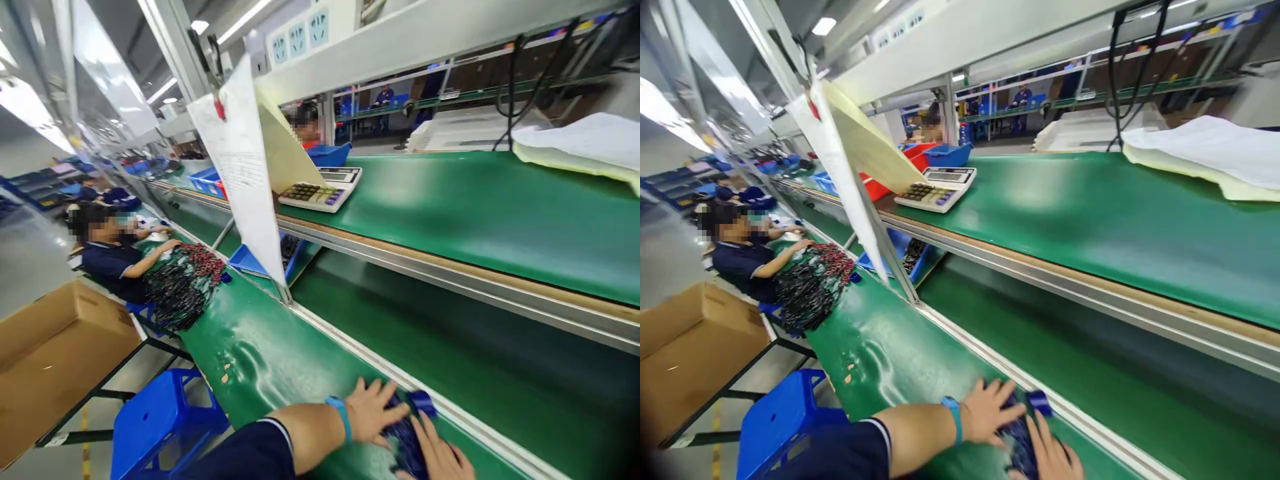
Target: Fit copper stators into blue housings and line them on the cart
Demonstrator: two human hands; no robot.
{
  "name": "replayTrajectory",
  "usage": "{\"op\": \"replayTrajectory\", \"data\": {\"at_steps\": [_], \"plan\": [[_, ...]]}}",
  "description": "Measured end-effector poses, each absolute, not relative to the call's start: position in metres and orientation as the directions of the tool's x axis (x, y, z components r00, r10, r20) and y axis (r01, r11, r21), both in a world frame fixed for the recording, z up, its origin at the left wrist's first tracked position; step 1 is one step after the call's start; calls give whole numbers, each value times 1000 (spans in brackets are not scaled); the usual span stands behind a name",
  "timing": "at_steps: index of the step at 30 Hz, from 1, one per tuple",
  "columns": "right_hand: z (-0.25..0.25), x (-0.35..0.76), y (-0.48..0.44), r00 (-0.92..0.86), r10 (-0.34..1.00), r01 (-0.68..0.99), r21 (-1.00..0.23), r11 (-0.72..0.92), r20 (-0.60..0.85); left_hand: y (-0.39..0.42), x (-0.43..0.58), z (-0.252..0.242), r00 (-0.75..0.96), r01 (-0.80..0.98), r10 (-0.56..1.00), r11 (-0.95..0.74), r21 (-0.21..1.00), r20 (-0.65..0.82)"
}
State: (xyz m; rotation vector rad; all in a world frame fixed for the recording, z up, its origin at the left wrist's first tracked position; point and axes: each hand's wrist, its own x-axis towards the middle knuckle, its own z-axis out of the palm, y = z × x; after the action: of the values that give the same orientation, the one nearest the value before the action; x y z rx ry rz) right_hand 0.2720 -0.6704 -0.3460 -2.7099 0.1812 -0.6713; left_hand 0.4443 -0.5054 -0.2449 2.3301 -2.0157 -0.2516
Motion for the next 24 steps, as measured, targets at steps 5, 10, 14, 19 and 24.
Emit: {"op": "replayTrajectory", "data": {"at_steps": [5,10,14,19,24], "plan": [[-295,328,-609,961,-89,23,-395,-918,264,-436,485,-232,389,-899,-871,-430,83,-302],[-275,384,-597,812,-534,-408,-426,-807,235,-377,518,-228,536,-824,-784,-567,9,-314],[-289,402,-618,731,-666,-506,-536,-676,149,-357,515,-219,525,-809,-788,-579,99,-321],[-328,381,-635,742,-638,-266,-783,-562,206,-352,488,-207,443,-839,-871,-486,244,-213],[-343,348,-627,668,-742,-445,-772,-454,50,-363,467,-207,431,-873,-895,-445,198,-112]]}}
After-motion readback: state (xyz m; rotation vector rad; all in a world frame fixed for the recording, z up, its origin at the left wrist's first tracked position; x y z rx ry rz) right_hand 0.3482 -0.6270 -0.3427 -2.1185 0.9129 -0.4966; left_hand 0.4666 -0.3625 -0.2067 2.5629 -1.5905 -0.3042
